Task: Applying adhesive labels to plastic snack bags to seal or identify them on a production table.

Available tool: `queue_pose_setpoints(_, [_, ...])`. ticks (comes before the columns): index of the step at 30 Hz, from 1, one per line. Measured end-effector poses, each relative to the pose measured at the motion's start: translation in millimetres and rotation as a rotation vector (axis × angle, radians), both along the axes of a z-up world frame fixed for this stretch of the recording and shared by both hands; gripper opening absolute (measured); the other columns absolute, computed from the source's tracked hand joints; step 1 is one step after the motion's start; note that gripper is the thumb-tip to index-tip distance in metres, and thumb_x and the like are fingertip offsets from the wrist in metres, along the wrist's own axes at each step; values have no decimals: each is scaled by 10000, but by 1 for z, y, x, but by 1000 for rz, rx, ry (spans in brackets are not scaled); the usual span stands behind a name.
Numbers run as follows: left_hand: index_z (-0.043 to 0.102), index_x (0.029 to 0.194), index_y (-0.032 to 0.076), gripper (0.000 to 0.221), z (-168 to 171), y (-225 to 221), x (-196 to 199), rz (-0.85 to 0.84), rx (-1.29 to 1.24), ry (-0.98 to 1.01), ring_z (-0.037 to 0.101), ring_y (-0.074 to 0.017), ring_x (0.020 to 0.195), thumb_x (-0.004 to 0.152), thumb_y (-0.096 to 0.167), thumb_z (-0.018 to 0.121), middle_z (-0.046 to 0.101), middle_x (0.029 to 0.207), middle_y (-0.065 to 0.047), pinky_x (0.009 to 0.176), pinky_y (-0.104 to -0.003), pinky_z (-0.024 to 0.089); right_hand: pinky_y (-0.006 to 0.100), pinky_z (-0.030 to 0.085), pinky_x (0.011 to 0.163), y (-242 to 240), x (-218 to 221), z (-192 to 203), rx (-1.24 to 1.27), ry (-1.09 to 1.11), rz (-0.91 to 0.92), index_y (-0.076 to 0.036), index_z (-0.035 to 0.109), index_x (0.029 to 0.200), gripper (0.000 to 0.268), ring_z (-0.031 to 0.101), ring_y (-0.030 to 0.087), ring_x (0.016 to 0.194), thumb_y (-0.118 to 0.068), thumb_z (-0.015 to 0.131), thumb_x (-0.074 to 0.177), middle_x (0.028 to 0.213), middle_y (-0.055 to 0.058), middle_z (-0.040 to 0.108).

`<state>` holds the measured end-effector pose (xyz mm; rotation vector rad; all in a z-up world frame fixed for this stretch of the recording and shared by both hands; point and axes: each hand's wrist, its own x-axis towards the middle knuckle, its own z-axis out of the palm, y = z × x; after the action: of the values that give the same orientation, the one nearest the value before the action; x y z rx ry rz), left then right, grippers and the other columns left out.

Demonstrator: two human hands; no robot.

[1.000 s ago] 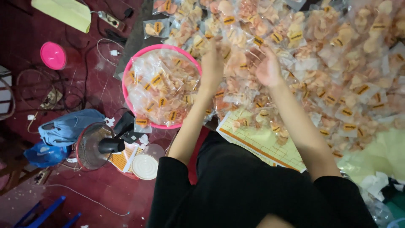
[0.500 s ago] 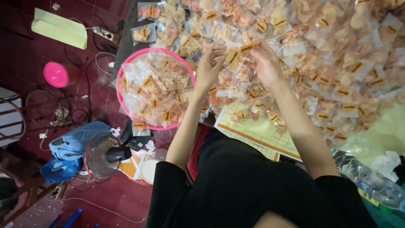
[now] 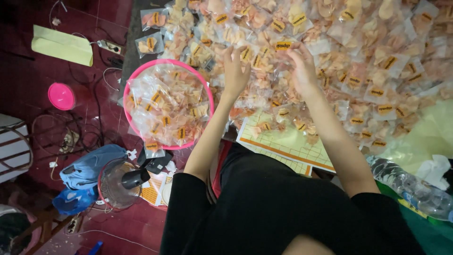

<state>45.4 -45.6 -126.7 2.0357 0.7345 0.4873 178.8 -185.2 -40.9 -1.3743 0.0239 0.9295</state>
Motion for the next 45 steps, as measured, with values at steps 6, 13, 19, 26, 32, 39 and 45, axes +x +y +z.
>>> queue_pose_setpoints(6, [477,1214,161,364,2,4,23,-80,18,101,321,-400,1298,867,66,525,407,1293,-204,1018,-557,297,280,605,761,-4,10,-2,37,36,-26,-126,537,958,69,718,195,857,-80,495,989,940,73,707])
queue_pose_setpoints(13, [573,1113,86,393,-32,27,89,-240,164,125,465,-337,1108,737,-14,520,540,1130,-124,992,-429,375,232,495,593,3,25,-30,40,28,-50,-103,494,938,41,708,225,767,-134,517,953,876,117,700])
queue_pose_setpoints(19, [357,1373,24,534,-84,69,174,-228,389,371,467,-342,1164,857,-1,492,507,1261,-143,1033,-470,359,258,515,722,20,46,-33,-87,32,-31,-162,481,880,95,693,190,836,-165,497,974,930,66,698])
queue_pose_setpoints(26, [537,1198,80,584,-81,110,213,-412,237,350,432,-394,1198,672,-97,719,481,1280,-166,954,-471,408,293,479,767,46,68,-26,-132,50,-56,-130,543,920,88,691,195,852,-159,488,983,925,58,689])
queue_pose_setpoints(32, [588,1142,161,420,-109,113,229,-434,468,684,400,-338,1260,765,-17,635,494,1238,-126,1048,-524,304,273,471,720,65,80,-38,-67,75,-61,-164,480,844,130,685,196,809,-150,523,966,911,69,699])
queue_pose_setpoints(39, [672,962,220,235,-108,124,210,-337,474,526,609,-295,1017,745,227,761,582,1030,-33,849,-462,480,259,517,683,67,89,-61,-7,65,-145,-217,516,935,39,699,172,814,-221,549,956,901,10,698])
queue_pose_setpoints(45, [485,1197,73,532,-8,112,154,-211,-92,72,660,-333,981,812,301,772,626,1046,-137,783,-432,566,261,527,710,57,101,-63,127,111,-317,-254,520,876,102,704,168,811,-281,605,925,872,-1,703])
